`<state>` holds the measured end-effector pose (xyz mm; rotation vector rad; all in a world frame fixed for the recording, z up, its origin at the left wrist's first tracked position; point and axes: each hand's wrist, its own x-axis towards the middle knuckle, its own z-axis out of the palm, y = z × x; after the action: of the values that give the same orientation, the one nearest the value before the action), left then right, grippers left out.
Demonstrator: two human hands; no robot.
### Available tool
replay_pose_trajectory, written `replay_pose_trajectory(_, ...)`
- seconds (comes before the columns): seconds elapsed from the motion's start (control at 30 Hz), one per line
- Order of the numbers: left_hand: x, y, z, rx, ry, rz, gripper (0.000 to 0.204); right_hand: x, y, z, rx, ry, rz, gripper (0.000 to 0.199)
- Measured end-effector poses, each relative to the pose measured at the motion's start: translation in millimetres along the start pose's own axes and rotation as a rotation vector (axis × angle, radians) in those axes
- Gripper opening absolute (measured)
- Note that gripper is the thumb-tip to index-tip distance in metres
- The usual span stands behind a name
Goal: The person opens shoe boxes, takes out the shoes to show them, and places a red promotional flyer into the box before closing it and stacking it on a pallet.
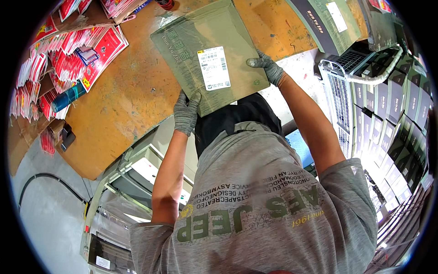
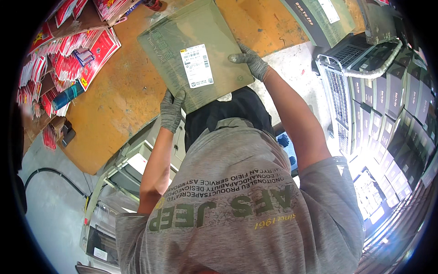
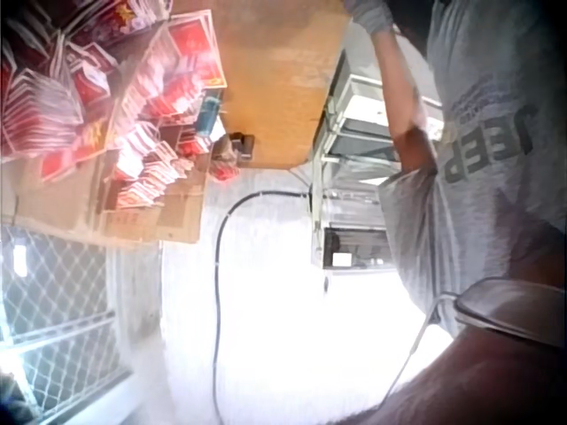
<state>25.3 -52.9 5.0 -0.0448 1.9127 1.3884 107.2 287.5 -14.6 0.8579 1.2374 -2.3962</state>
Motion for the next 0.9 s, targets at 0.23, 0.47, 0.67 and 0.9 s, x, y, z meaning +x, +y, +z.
replay_pose_trajectory(0.23, -9, 12, -3, -0.145, -0.078, 0.04, 0.057, 3, -10, -5, -0.151, -0.063, -0.018, 0.109)
replay_pose_trajectory(0.47, -13, 76, -86, 0.93, -0.349, 0.654, 0.092, -36, -89, 23, 0.014, -0.264, 0.089, 0.084)
replay_pose_trajectory(0.67, -7, 179, -109, 1.269, -0.103, 1.443, 0.123, -35, -112, 31, 0.252, -0.349, 0.253, 0.06)
replay_pose_trajectory(0.9, -54, 237, -81, 0.983, -0.14, 1.411, 0.09, 17, -40, 24, 0.32, -0.36, -0.242, 0.061)
